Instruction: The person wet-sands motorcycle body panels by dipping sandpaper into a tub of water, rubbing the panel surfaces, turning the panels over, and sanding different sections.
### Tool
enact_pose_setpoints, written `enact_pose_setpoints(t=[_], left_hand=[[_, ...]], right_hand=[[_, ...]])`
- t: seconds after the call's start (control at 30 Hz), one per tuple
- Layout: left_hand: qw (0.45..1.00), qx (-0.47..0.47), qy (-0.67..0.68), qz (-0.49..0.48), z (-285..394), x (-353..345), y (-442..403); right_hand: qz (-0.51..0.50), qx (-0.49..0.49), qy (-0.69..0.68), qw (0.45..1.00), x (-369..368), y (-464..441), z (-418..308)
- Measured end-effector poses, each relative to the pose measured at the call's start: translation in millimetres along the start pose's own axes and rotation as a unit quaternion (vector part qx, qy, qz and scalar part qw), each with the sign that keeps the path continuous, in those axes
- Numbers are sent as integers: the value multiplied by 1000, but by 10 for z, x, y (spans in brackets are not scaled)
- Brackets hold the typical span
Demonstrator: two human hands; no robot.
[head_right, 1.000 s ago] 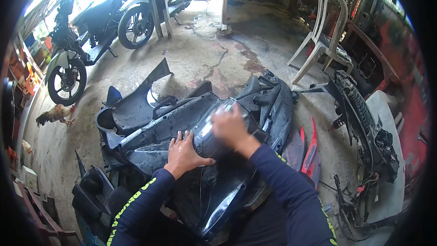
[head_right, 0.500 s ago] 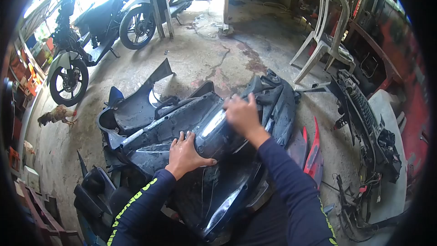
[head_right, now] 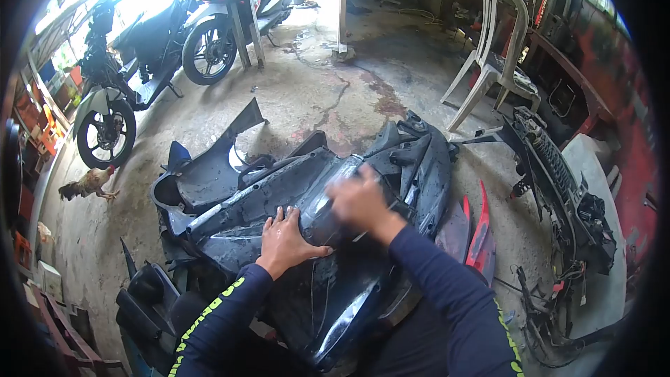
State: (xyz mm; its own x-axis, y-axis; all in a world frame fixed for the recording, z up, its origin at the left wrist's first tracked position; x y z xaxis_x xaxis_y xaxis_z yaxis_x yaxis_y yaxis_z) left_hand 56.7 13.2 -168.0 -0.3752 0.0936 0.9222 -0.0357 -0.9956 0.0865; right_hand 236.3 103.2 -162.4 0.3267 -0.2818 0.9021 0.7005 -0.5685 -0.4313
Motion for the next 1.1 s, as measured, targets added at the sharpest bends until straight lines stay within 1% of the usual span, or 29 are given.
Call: enact_pose_setpoints(t=[0.03, 0.07, 0.13, 0.17, 0.2, 0.27, 0.3, 0.33, 0.4, 0.43, 0.47, 0.5, 0.53, 0.57, 0.6, 0.63, 0.67, 0.73, 0.77, 0.8, 0.87, 0.9, 0.93, 1.0, 1.03, 1.07, 1.1], left_hand=[[1000, -1, -2, 6, 8, 7, -1], [1000, -3, -2, 11, 19, 16, -1], [1000, -3, -9, 9, 38, 41, -12], [1000, -2, -7, 3, 43, 28, -5], [1000, -1, -6, -4, 39, 17, -2], [1000, -1, -5, 0, 31, 3, -5], [1000, -1, -4, 5, 28, -3, 0], [1000, -2, -4, 5, 30, -3, -5], [1000, -1, -7, 0, 34, 14, 2], [1000, -1, -8, 2, 33, 27, 8], [1000, -5, 0, 3, 36, 29, 11], [1000, -6, 7, 2, 30, 18, 25], [1000, -1, 8, 0, 24, 5, 40], [1000, 1, 2, -5, 32, 10, 26], [1000, 1, -4, -7, 37, 23, 3], [1000, 4, -7, -8, 33, 21, 5], [1000, 6, -7, -8, 26, 2, 17], [1000, -9, -2, 21, -6, -25, 17], [1000, -10, -5, 21, -23, -59, 14], [1000, -9, -4, 20, -14, -55, 16], [1000, -8, -8, 11, 12, 1, -2], [1000, -7, -8, 12, 19, 22, 7], [1000, -6, -7, 14, 13, 26, 11], [1000, -7, -4, 3, 12, 16, 15], [1000, -9, -5, 6, 14, 27, 16], [1000, -11, 1, 6, 19, 34, 23], [1000, -11, 8, 3, 24, 19, 42]], right_hand=[[-29, -35, 90, 995, 147, -128, 213], [88, -105, 49, 989, 91, -147, 427], [-36, -46, 76, 995, 29, -175, 130], [21, 30, 63, 997, -49, -110, -160], [76, 110, 13, 991, -32, -49, -424], [-76, 46, 9, 996, -72, -153, -159], [-62, -6, 87, 994, 0, -251, 97], [-35, -74, 70, 994, 69, -339, 330], [-90, -47, 96, 990, -27, -368, 253], [-24, 27, 41, 999, -68, -325, -53], [43, 104, -15, 994, -116, -204, -384], [110, 156, -59, 980, -80, -113, -529], [108, 158, -64, 979, -45, -148, -449], [22, 67, -20, 997, -36, -247, -156], [-62, -25, 26, 997, -30, -320, 125], [-22, -86, 34, 995, -11, -368, 269], [-23, -85, 31, 996, -116, -292, 138], [9, 61, -31, 998, -171, -132, -563], [87, 111, -62, 988, -213, -62, -658], [86, 112, -62, 988, -135, -95, -575], [-61, -29, -17, 998, 35, -265, -89], [-35, -90, -2, 995, 87, -304, 82], [-35, -89, -1, 995, 38, -285, 31], [-21, 3, 44, 999, -93, -169, -319], [37, 48, -22, 998, -86, -97, -561], [32, 104, -63, 992, -37, -18, -599], [14, 59, -47, 997, 25, -64, -424]])
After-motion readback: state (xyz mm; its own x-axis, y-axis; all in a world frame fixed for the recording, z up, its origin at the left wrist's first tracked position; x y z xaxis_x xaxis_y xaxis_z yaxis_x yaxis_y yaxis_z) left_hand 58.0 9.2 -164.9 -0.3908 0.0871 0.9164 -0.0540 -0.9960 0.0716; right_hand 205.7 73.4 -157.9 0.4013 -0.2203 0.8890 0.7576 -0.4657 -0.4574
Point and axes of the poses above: each hand's wrist, its own y-axis away from the middle knuckle, its own x-axis out of the back of the hand, z = x × y, the point moved 4 cm from there along -y, towards the middle knuckle, and after that the axes turned 2 degrees about x, right-handed, at the moved point
